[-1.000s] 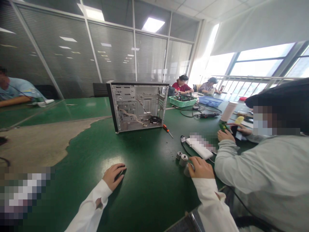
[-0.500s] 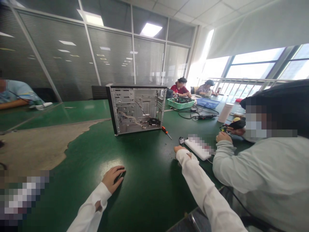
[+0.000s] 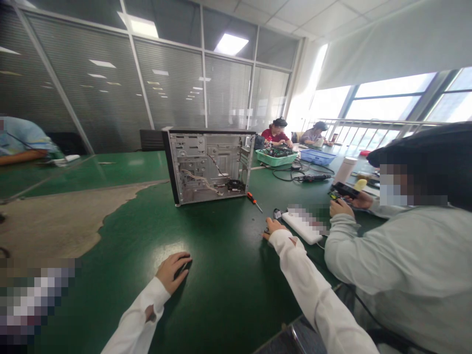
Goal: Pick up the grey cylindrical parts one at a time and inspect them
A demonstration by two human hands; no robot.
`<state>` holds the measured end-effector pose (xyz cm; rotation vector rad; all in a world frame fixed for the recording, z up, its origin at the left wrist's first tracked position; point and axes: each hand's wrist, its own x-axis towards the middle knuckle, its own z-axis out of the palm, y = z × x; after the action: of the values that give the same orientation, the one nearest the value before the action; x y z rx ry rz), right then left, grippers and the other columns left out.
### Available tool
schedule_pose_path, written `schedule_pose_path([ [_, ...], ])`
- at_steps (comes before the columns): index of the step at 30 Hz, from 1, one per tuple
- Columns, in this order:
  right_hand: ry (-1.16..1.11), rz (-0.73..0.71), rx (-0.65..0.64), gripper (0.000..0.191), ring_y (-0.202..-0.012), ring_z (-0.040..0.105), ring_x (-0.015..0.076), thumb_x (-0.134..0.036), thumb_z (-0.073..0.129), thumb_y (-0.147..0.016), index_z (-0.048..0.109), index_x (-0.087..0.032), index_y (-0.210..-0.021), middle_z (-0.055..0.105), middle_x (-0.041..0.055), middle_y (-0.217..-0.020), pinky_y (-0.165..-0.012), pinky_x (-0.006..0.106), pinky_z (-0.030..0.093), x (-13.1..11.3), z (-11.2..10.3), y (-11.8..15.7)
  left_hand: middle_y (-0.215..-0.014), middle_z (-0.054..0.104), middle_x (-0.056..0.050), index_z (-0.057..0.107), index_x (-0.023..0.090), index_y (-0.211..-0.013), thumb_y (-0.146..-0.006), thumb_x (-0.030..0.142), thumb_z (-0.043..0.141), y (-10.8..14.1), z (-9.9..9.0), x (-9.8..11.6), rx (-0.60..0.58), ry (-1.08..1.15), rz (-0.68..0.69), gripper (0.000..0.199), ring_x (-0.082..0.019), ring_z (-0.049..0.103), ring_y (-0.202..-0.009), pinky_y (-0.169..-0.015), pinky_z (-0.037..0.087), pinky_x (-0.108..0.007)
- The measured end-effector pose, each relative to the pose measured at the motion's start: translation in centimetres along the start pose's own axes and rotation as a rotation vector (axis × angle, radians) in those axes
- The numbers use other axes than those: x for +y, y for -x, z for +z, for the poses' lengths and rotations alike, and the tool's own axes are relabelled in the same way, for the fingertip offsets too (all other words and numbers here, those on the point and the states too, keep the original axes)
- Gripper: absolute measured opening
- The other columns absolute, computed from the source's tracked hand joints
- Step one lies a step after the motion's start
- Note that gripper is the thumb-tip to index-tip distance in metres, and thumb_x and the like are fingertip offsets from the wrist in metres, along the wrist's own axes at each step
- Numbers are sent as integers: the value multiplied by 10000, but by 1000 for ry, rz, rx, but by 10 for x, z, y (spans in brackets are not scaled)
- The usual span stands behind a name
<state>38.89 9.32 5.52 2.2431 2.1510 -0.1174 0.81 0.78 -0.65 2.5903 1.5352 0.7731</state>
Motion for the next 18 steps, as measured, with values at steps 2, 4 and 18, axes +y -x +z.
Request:
schedule_pose_path([
  [2,-2,18,0,568,-868,521,262,-384,586,-616,383,-142,-1088,503,151,-974,-641,320,379,5,-1,10,-1044,545,-57,548,229,-972,-712,275,427,0,-1,0,-12,1,8,290,-216,474,-973,-800,395,-383],
  [4,-2,16,-10,574,-861,528,265,-373,606,-589,392,-149,-1072,508,145,-964,-635,322,386,15,-2,23,-1046,543,-57,545,228,-976,-717,272,422,0,-2,0,-14,2,12,291,-214,471,-978,-800,395,-383],
  [18,38,-214,-72,313,-836,546,258,-194,607,-529,574,-217,-839,612,67,-882,-709,357,351,16,-17,78,-1050,538,-60,543,219,-980,-724,267,422,0,-2,0,-18,6,12,287,-219,467,-975,-803,386,-390],
])
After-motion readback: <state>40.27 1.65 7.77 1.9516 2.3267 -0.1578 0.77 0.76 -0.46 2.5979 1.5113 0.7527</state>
